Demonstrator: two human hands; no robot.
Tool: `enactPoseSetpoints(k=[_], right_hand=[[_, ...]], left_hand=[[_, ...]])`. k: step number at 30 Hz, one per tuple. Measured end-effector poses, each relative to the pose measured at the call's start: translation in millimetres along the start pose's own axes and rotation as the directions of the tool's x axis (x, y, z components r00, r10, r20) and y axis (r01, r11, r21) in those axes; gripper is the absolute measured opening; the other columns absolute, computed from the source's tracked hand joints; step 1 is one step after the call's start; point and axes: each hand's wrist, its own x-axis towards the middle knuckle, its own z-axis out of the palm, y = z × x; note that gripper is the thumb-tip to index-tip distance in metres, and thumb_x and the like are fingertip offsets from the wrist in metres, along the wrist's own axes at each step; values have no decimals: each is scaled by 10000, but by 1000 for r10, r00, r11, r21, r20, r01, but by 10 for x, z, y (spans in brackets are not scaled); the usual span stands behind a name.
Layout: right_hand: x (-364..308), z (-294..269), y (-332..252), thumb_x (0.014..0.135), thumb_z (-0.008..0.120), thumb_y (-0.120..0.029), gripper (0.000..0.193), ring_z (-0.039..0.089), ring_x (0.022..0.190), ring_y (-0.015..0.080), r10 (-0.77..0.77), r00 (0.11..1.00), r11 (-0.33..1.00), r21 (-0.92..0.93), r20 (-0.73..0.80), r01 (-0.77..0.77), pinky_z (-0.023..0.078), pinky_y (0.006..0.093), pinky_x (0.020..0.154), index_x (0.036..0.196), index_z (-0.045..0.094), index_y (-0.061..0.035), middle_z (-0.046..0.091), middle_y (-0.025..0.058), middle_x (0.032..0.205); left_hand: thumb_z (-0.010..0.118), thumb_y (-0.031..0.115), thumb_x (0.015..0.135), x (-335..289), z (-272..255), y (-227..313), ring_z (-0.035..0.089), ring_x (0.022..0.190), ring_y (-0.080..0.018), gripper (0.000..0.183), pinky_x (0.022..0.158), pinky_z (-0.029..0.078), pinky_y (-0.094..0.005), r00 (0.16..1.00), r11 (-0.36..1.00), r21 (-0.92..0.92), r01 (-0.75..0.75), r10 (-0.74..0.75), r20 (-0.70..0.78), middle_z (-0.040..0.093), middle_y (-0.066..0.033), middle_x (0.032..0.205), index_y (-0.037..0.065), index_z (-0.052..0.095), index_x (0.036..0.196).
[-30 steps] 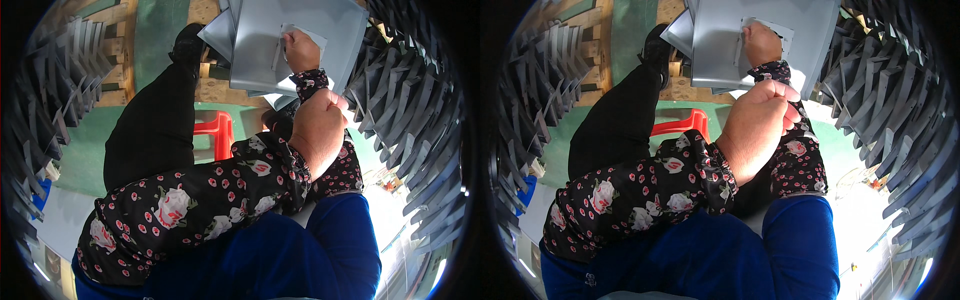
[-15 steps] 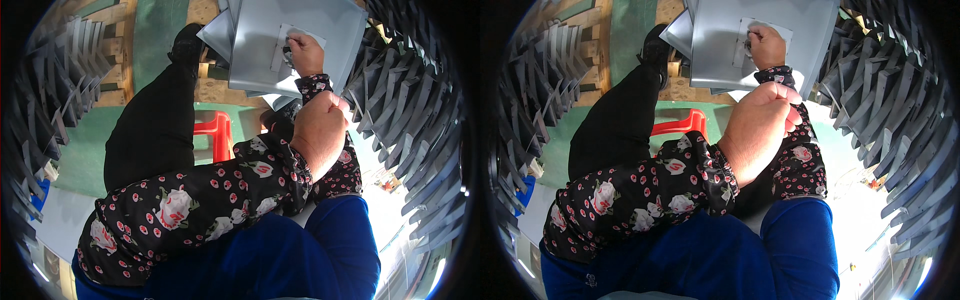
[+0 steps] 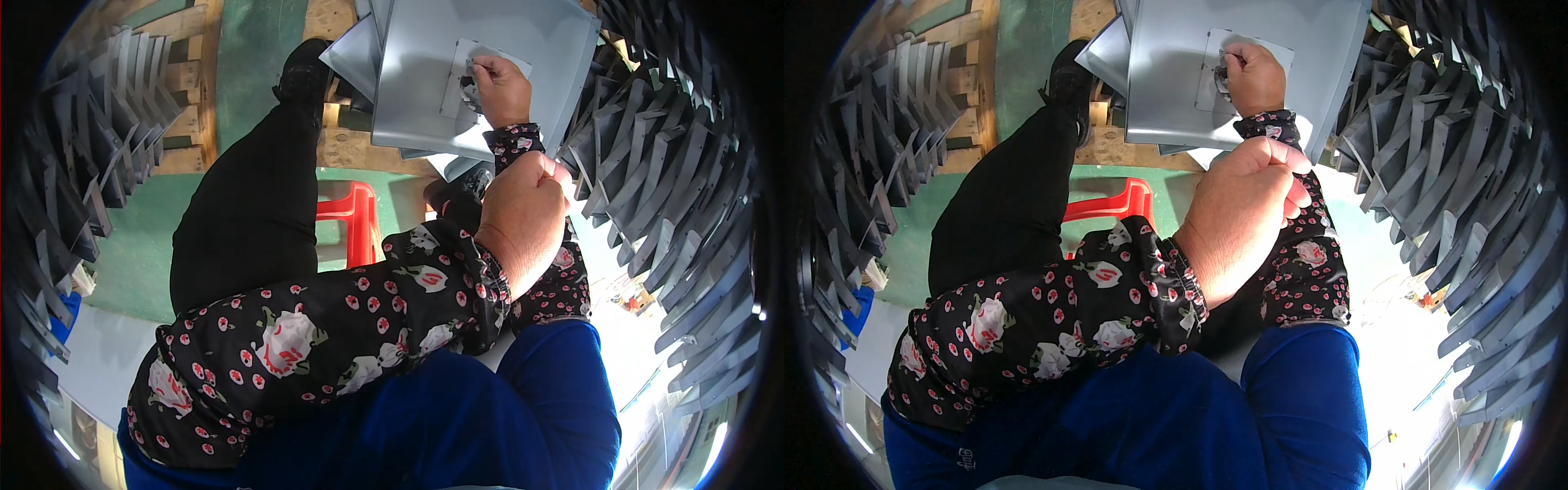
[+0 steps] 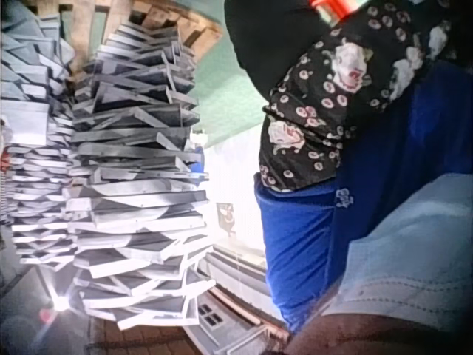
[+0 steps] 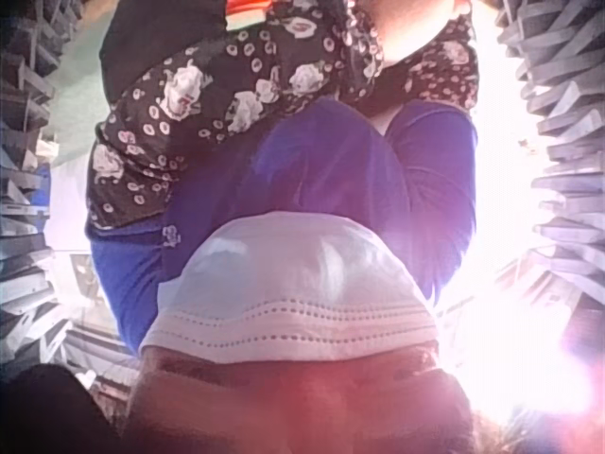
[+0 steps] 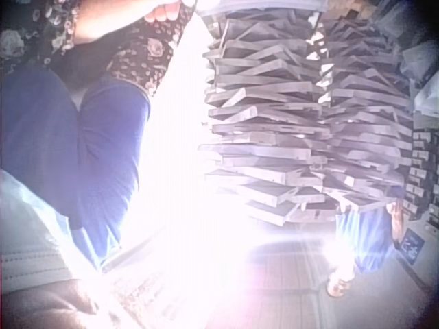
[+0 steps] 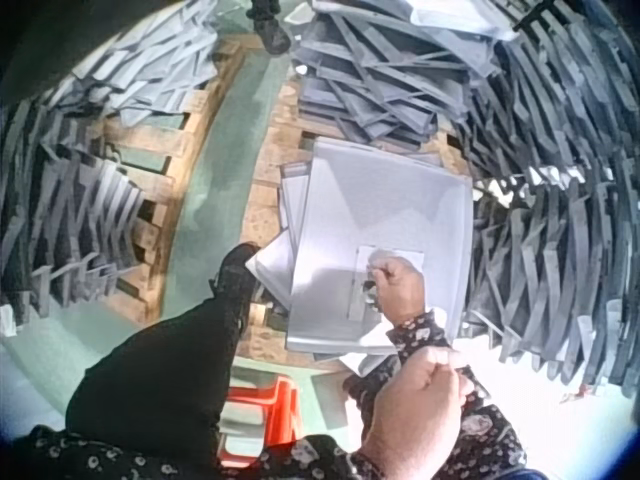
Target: Assembling small components and fasteners onto grey metal panels while seated on a stool.
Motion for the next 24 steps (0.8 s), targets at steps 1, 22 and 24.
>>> enactPoseSetpoints(k=[1,22,24], right_hand=[[-2,4,1,722,582,-151,122,573,691,256,-12,1000,1000,-3,3,12,456,316,630,798,609,-60,593,99,771],[-1,54,-95,745,543,-148,108,547,733,286,-154,988,974,-170,3,153,439,369,644,789,576,-55,577,107,757],[-6,55,-70,751,539,-156,114,546,724,291,-178,984,962,-208,16,177,437,376,636,785,568,-52,575,112,749]], left_hand=[[388,77,787,8,-1,-15,503,659,-108,199,614,424,-224,1000,1000,0,-1,1,-1,533,-80,728,-33,516,893],[404,128,807,-49,3,96,499,644,-97,214,600,418,-218,995,995,-15,97,-97,-12,539,-70,709,-23,526,898],[402,126,807,-49,16,87,499,644,-97,214,596,417,-219,995,995,-43,93,-94,-13,539,-72,711,-23,526,897]])
